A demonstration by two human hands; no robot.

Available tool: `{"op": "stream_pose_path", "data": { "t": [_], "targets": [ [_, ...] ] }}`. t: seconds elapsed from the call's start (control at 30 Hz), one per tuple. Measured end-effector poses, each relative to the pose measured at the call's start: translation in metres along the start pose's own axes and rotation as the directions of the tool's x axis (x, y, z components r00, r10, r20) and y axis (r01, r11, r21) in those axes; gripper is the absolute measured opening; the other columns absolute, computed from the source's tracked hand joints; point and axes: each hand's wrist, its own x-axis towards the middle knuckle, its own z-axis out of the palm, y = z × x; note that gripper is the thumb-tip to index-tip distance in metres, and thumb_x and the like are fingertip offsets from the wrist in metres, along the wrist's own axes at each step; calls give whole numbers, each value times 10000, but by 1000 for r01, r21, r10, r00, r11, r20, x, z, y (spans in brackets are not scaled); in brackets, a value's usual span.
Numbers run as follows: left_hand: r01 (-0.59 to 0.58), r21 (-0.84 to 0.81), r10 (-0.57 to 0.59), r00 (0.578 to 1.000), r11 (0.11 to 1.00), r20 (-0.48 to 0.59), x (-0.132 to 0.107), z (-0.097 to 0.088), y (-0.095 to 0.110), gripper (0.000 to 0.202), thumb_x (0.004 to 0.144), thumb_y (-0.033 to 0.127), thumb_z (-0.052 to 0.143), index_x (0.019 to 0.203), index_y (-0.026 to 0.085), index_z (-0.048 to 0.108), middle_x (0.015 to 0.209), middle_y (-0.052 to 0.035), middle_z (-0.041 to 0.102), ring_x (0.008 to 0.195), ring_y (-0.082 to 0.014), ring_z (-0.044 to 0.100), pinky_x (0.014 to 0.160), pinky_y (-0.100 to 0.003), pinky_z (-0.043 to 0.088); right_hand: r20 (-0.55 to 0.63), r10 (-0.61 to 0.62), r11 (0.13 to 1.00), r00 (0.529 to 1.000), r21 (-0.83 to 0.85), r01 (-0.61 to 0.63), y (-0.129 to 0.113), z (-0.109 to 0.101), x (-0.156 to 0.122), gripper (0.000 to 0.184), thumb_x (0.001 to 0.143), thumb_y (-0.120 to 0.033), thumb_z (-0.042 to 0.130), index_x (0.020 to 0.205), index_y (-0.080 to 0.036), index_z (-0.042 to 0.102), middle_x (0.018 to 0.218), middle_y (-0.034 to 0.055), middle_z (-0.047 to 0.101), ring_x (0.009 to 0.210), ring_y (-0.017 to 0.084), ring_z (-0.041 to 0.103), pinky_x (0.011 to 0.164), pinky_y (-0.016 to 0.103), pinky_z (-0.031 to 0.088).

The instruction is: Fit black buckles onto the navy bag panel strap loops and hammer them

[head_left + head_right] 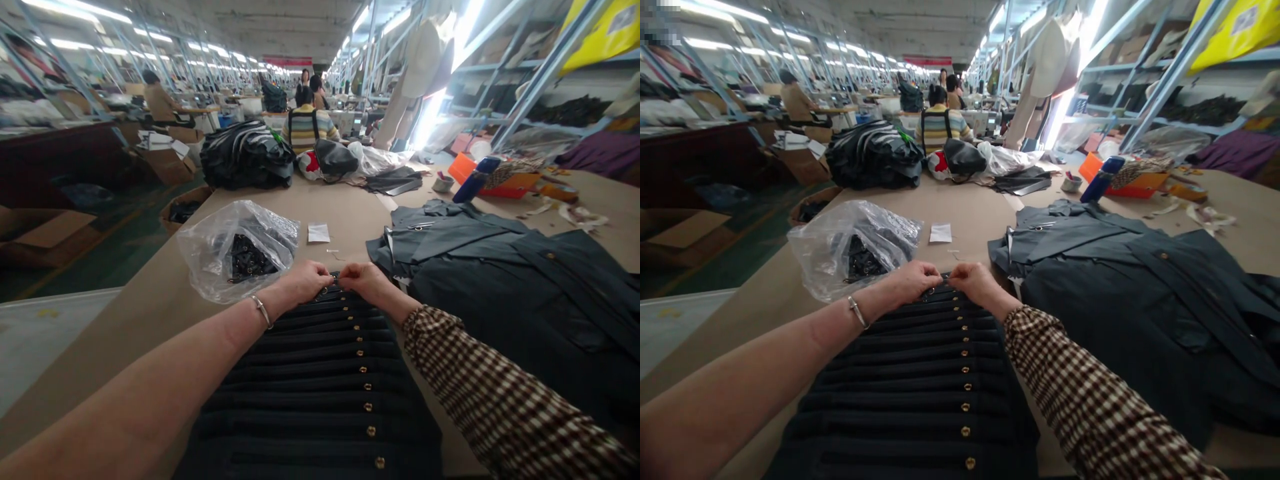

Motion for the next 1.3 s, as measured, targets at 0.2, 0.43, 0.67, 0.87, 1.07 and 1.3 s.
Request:
{"op": "stream_pose_path", "data": {
  "t": [0.2, 0.43, 0.67, 0.87, 1.07, 1.3],
  "targets": [
    [-24, 245, 16, 999, 969, 35, 16, 8, 3, 64, 677, 204, 609, 641, 158, 636, 432, 54, 465, 420, -88, 400, 432, -220, 252, 33, -31, 959, 999, -280, 39, 20, -2, 9, 167, 686, -100, 618, 760, -172, 749, 689, 9, 711, 653, 137, 616, 613, 213, 444],
    [-10, 336, -15, 997, 942, 70, 20, 10, 1, 108, 691, 232, 581, 675, 166, 665, 388, 51, 436, 376, -104, 393, 425, -232, 253, 131, 1, 919, 991, -391, 51, 25, -4, 21, 166, 647, -88, 620, 707, -178, 746, 603, -19, 675, 550, 107, 557, 515, 188, 391],
    [-15, 369, -8, 998, 929, 61, 14, 10, 3, 118, 701, 203, 572, 630, 156, 653, 411, 36, 458, 407, -103, 386, 446, -239, 246, 166, 9, 876, 986, -477, 72, 20, -2, 19, 200, 643, -71, 604, 723, -188, 744, 621, -17, 674, 556, 103, 548, 505, 185, 369],
    [-20, 372, 3, 999, 928, 46, 14, 11, 5, 115, 675, 162, 595, 562, 155, 613, 403, 41, 440, 427, -95, 375, 460, -240, 234, 170, 26, 852, 985, -519, 67, 17, -2, 17, 181, 636, -71, 605, 713, -177, 730, 626, -8, 668, 560, 106, 541, 515, 194, 364],
    [17, 359, -25, 999, 933, 19, 18, 9, -4, 127, 630, 137, 607, 509, 168, 587, 379, 39, 430, 428, -100, 385, 461, -236, 242, 141, 46, 860, 989, -509, 32, 19, 1, 19, 142, 625, -83, 634, 690, -183, 712, 598, -14, 642, 550, 104, 527, 486, 193, 338],
    [-44, 201, 50, 998, 979, -25, 9, -5, -5, 80, 674, 198, 638, 607, 156, 645, 516, 12, 524, 524, -104, 447, 489, -205, 310, 28, -39, 904, 999, -425, 48, 3, -7, 14, 124, 636, -79, 634, 688, -173, 696, 631, 5, 638, 602, 119, 534, 538, 202, 364]
  ]
}}
